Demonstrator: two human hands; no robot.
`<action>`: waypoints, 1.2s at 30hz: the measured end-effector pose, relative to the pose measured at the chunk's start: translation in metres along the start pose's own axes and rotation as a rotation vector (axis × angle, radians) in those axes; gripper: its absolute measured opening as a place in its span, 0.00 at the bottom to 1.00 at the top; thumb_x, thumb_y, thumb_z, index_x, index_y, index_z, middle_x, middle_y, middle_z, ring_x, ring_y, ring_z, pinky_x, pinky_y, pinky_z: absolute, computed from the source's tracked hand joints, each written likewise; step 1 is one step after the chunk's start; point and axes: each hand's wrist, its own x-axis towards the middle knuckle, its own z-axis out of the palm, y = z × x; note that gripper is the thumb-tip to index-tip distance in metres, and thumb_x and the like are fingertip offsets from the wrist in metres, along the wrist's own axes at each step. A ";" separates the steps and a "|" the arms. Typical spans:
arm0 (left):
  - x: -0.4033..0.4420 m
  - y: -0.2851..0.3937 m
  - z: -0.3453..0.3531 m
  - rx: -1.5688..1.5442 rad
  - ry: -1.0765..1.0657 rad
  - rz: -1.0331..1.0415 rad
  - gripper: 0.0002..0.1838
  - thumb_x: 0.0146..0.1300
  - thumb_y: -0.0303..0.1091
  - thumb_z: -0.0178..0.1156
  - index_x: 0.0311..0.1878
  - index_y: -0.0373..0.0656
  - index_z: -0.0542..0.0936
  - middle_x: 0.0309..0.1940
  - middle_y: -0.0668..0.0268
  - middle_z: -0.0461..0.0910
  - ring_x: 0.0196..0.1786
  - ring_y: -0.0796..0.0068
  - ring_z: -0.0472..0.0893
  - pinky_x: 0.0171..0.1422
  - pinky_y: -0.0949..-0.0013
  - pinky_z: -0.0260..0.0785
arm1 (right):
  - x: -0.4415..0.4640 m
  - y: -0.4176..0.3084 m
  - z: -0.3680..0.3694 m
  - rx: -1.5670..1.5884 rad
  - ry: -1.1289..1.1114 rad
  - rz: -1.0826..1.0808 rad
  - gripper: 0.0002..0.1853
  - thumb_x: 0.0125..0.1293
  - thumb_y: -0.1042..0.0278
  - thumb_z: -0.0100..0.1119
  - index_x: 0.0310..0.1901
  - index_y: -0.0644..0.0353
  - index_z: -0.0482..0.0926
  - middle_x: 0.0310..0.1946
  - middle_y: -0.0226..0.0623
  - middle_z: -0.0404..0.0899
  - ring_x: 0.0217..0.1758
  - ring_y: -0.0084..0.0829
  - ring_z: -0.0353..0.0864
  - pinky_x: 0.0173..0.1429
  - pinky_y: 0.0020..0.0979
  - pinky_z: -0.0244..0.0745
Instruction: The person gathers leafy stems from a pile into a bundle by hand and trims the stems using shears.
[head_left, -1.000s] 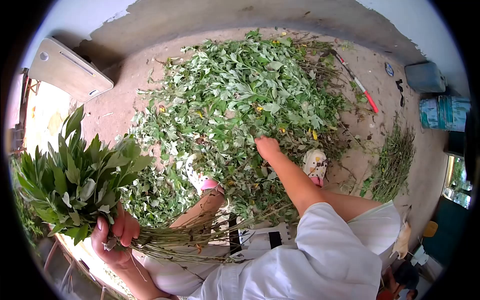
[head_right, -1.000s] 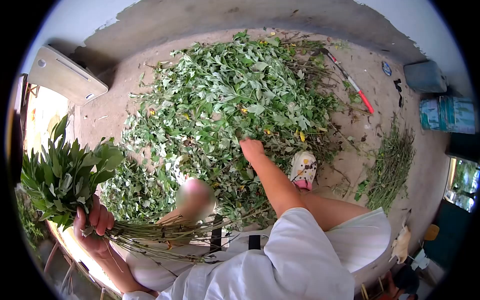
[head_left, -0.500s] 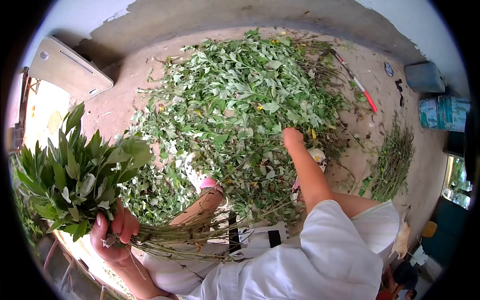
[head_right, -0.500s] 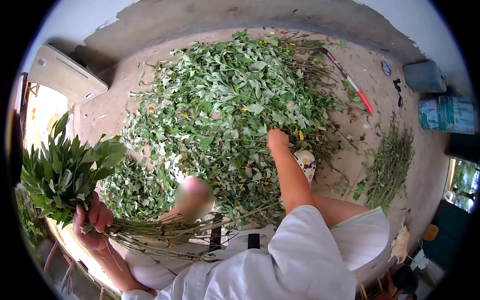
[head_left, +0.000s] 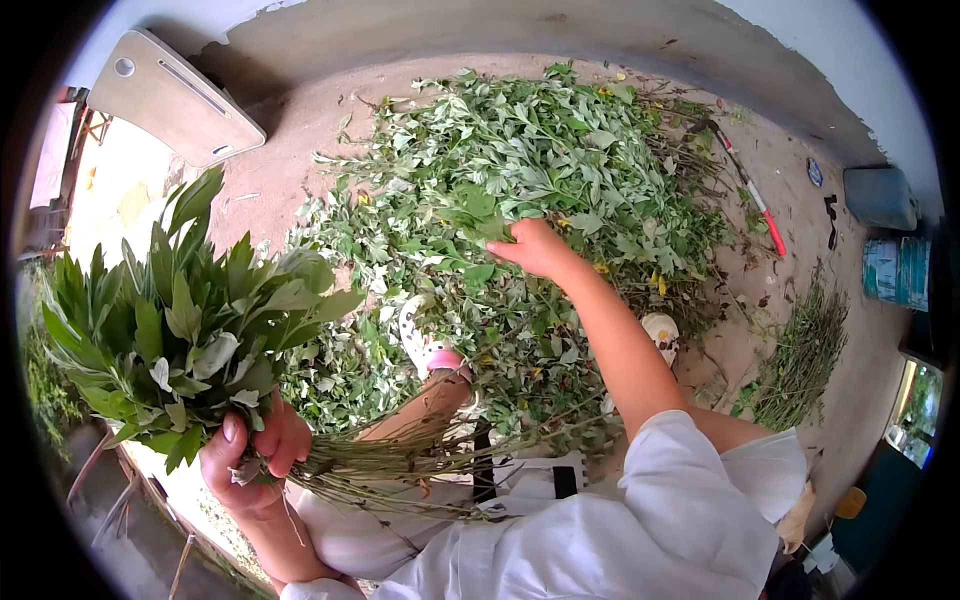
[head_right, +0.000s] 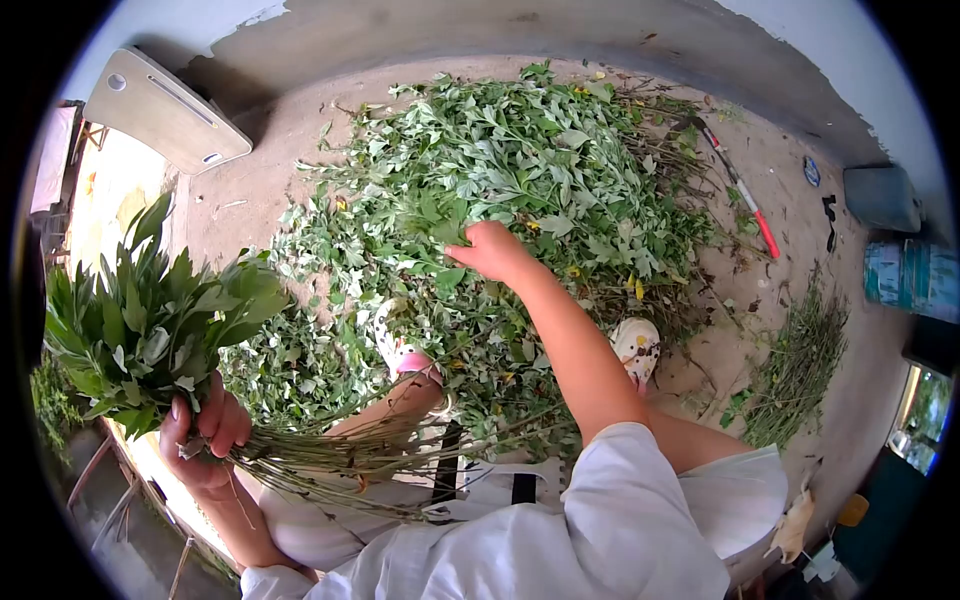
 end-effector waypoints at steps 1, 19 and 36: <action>-0.001 0.000 -0.002 0.004 0.005 0.005 0.20 0.60 0.43 0.48 0.46 0.34 0.63 0.16 0.73 0.61 0.11 0.84 0.60 0.20 0.74 0.54 | 0.009 -0.003 0.017 -0.095 0.024 -0.008 0.22 0.50 0.51 0.60 0.22 0.67 0.75 0.23 0.46 0.76 0.26 0.44 0.74 0.32 0.37 0.69; 0.000 0.001 -0.019 -0.026 0.019 -0.050 0.20 0.58 0.43 0.50 0.46 0.37 0.65 0.17 0.73 0.61 0.13 0.83 0.60 0.21 0.73 0.54 | 0.039 0.037 0.132 -0.555 0.033 0.183 0.10 0.55 0.62 0.52 0.35 0.58 0.77 0.36 0.39 0.76 0.37 0.39 0.78 0.42 0.37 0.73; 0.021 -0.022 0.031 -0.031 -0.043 -0.155 0.11 0.54 0.26 0.59 0.41 0.39 0.73 0.33 0.66 0.75 0.32 0.75 0.74 0.31 0.72 0.69 | -0.144 -0.196 0.009 0.000 0.282 -0.559 0.09 0.53 0.76 0.49 0.37 0.66 0.70 0.38 0.47 0.70 0.39 0.47 0.72 0.43 0.39 0.70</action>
